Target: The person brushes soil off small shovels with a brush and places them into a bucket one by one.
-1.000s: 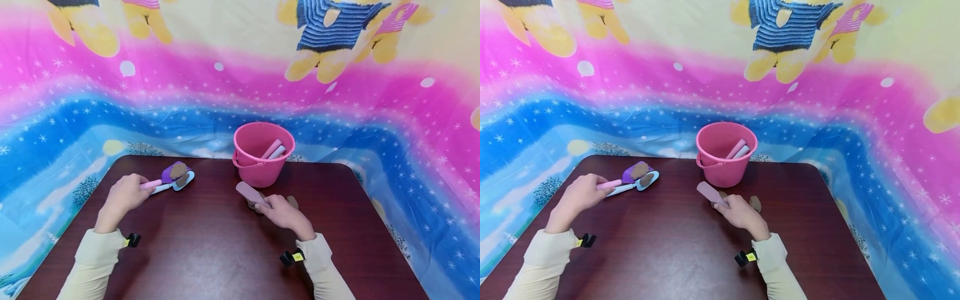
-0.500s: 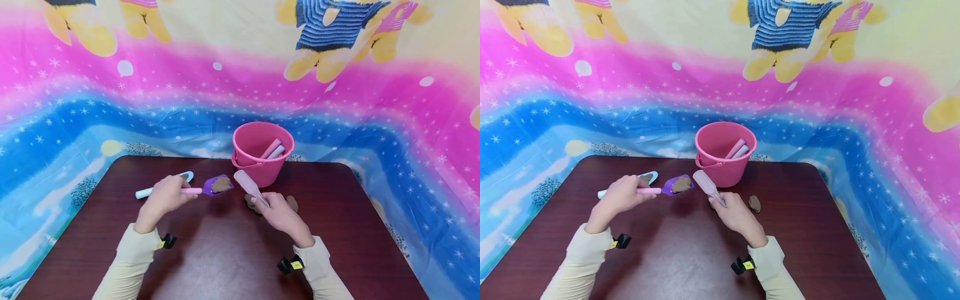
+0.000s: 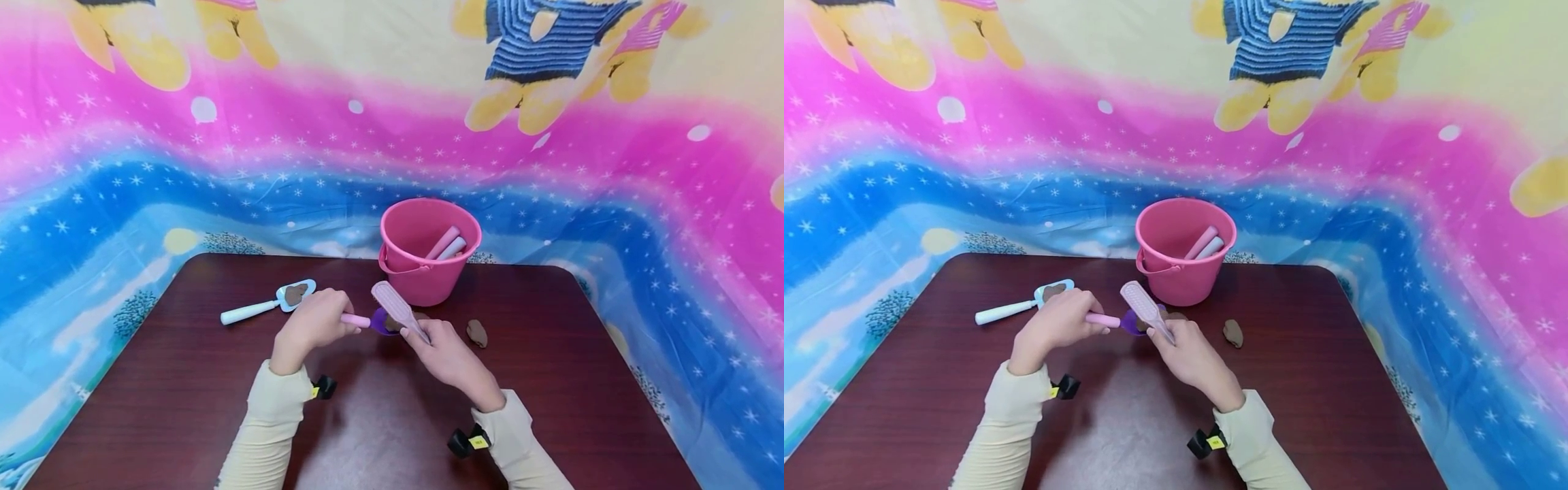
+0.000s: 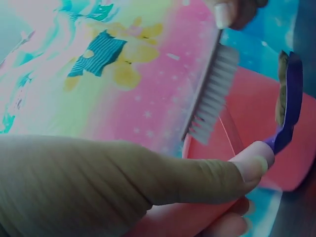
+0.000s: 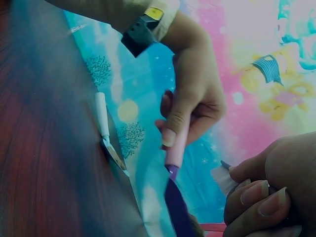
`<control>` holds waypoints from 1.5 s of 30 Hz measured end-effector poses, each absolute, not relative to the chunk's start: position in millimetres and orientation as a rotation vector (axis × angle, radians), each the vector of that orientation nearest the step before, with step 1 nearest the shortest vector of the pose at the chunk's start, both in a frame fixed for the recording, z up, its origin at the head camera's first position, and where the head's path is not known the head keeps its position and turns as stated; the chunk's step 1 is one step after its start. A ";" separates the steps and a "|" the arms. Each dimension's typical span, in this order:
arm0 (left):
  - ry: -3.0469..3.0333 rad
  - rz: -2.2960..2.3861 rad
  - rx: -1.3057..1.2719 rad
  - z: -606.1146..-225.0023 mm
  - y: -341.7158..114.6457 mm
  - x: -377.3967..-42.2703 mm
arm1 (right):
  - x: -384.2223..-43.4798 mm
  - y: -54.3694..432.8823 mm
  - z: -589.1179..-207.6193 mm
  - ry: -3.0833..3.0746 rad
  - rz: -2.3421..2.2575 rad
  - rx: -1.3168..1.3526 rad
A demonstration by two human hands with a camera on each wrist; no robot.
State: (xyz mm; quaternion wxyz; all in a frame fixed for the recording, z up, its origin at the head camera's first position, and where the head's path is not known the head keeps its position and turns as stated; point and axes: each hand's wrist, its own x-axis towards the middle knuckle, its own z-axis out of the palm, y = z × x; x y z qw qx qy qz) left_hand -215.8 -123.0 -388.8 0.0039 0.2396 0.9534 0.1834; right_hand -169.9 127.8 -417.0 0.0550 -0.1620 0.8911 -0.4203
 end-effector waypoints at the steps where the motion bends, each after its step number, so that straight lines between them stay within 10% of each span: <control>1: 2.990 0.591 0.739 -388.6 -121.4 -215.9 | -170.0 127.1 -417.5 2.711 -1.270 -0.495; 45: 2.959 0.862 0.646 -383.6 -149.7 -217.3 | -192.5 158.2 -428.7 2.869 -1.043 -0.234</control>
